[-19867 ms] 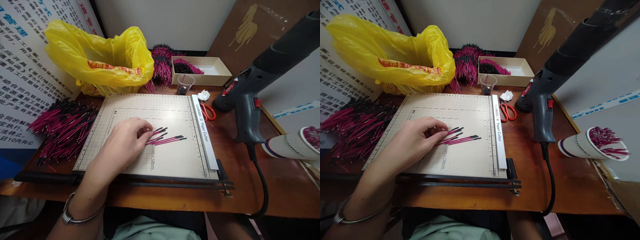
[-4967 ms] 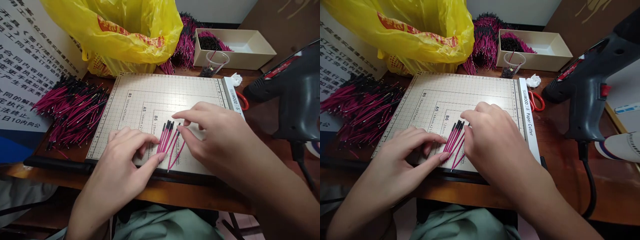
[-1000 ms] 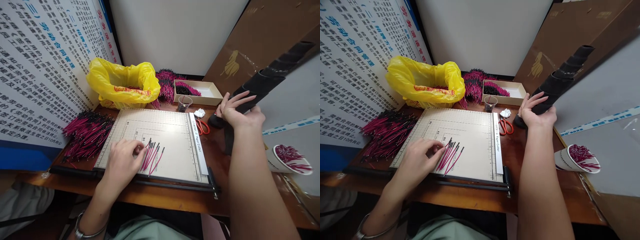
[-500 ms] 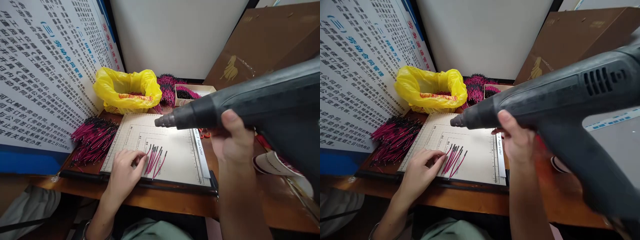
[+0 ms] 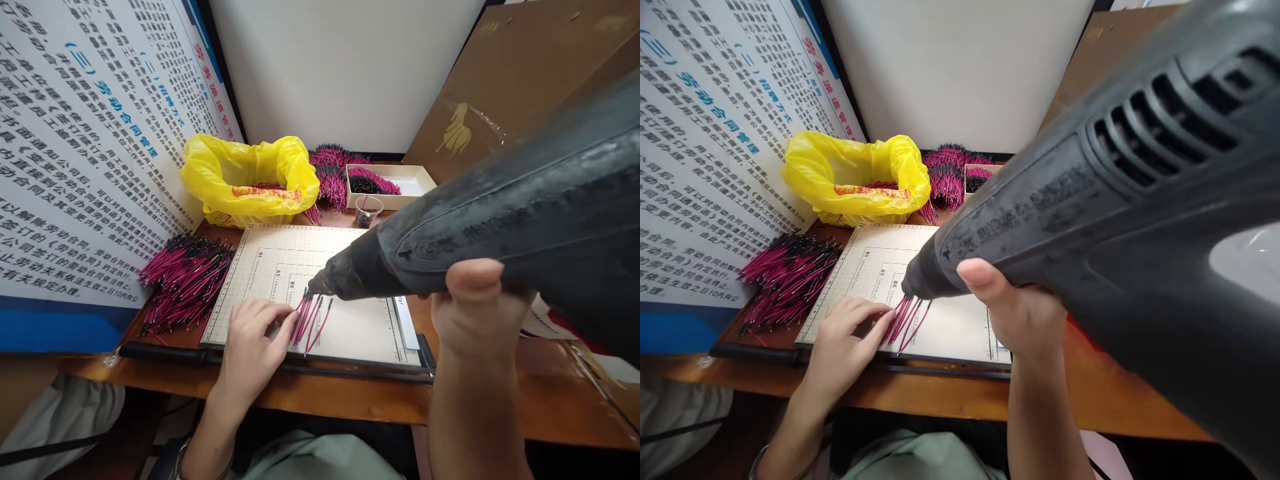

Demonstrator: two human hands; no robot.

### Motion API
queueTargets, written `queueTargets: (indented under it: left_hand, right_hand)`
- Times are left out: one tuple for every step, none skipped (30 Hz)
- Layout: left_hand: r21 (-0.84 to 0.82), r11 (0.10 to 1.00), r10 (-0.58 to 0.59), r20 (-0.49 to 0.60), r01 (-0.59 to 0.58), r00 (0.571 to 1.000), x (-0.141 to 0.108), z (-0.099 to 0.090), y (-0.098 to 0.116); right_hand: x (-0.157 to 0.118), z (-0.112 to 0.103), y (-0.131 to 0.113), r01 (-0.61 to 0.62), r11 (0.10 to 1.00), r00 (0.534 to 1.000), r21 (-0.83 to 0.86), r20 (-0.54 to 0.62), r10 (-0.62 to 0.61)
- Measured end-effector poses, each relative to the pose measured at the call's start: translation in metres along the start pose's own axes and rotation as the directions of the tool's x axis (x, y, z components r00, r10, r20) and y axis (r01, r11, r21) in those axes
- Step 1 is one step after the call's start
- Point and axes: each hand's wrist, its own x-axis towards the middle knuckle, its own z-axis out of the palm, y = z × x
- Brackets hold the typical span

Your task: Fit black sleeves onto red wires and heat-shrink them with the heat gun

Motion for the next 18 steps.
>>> queueTargets:
  left_hand:
    - [0.001, 1.0, -0.014, 0.0, 0.014, 1.0, 0.0, -0.001, 0.0]
    - [0.01, 1.0, -0.028, -0.004, 0.028, 1.0, -0.001, -0.002, 0.0]
    - [0.028, 0.999, -0.039, -0.012, 0.04, 0.999, -0.001, -0.004, 0.0]
    - [0.05, 0.998, -0.047, -0.021, 0.048, 0.999, -0.002, -0.005, 0.0]
    - [0.07, 0.996, -0.052, -0.027, 0.054, 0.998, -0.002, -0.006, 0.0]
    - [0.086, 0.995, -0.054, -0.032, 0.056, 0.998, -0.002, -0.007, 0.0]
    - [0.097, 0.994, -0.054, -0.033, 0.057, 0.998, -0.002, -0.008, 0.001]
    - [0.104, 0.993, -0.053, -0.031, 0.056, 0.998, -0.002, -0.008, 0.001]
    - [0.109, 0.993, -0.052, -0.027, 0.054, 0.998, -0.002, -0.008, 0.001]
    - [0.116, 0.992, -0.05, -0.023, 0.053, 0.998, -0.002, -0.008, 0.001]
    - [0.127, 0.991, -0.049, -0.022, 0.052, 0.999, -0.003, -0.007, 0.001]
    - [0.145, 0.988, -0.049, -0.025, 0.052, 0.998, -0.003, -0.008, 0.001]
    - [0.17, 0.984, -0.05, -0.033, 0.055, 0.998, -0.004, -0.008, 0.0]
    - [0.202, 0.978, -0.052, -0.047, 0.06, 0.998, -0.005, -0.009, 0.0]
    - [0.241, 0.968, -0.054, -0.068, 0.069, 0.996, -0.006, -0.01, -0.001]
    - [0.285, 0.955, -0.055, -0.093, 0.08, 0.994, -0.007, -0.012, -0.002]
    - [0.329, 0.94, -0.057, -0.118, 0.093, 0.991, -0.008, -0.013, -0.003]
    - [0.368, 0.924, -0.058, -0.139, 0.106, 0.989, -0.009, -0.014, -0.003]
  right_hand:
    - [0.001, 0.004, -0.003, -0.001, 1.0, 0.998, 0.016, -0.063, 0.002]
    - [0.002, 0.008, -0.007, -0.01, 0.999, 0.995, 0.032, -0.098, 0.014]
    - [0.003, 0.011, -0.009, -0.002, 0.999, 0.994, 0.037, -0.109, 0.006]
    - [0.005, 0.014, -0.012, 0.005, 1.0, 0.996, 0.024, -0.091, -0.003]
    - [0.006, 0.017, -0.014, 0.021, 1.0, 0.996, 0.002, -0.081, -0.02]
    - [0.007, 0.019, -0.015, 0.032, 0.999, 0.996, -0.03, -0.084, -0.035]
    - [0.008, 0.02, -0.016, 0.038, 0.997, 0.994, -0.064, -0.102, -0.045]
    - [0.008, 0.021, -0.017, 0.039, 0.995, 0.99, -0.093, -0.133, -0.051]
    - [0.008, 0.023, -0.017, 0.031, 0.993, 0.985, -0.114, -0.163, -0.05]
    - [0.008, 0.024, -0.018, 0.019, 0.992, 0.983, -0.123, -0.18, -0.041]
    - [0.008, 0.025, -0.019, 0.01, 0.993, 0.982, -0.116, -0.187, -0.032]
    - [0.008, 0.025, -0.02, 0.007, 0.995, 0.983, -0.099, -0.181, -0.025]
    - [0.008, 0.026, -0.02, 0.006, 0.997, 0.985, -0.081, -0.172, -0.02]
    - [0.008, 0.026, -0.021, 0.009, 0.998, 0.987, -0.067, -0.16, -0.02]
    - [0.008, 0.027, -0.021, 0.014, 0.999, 0.986, -0.051, -0.164, -0.023]
    - [0.008, 0.029, -0.02, 0.02, 0.999, 0.984, -0.037, -0.178, -0.026]
    - [0.008, 0.03, -0.02, 0.024, 0.999, 0.981, -0.025, -0.194, -0.028]
    - [0.008, 0.032, -0.02, 0.027, 1.0, 0.978, -0.014, -0.205, -0.029]
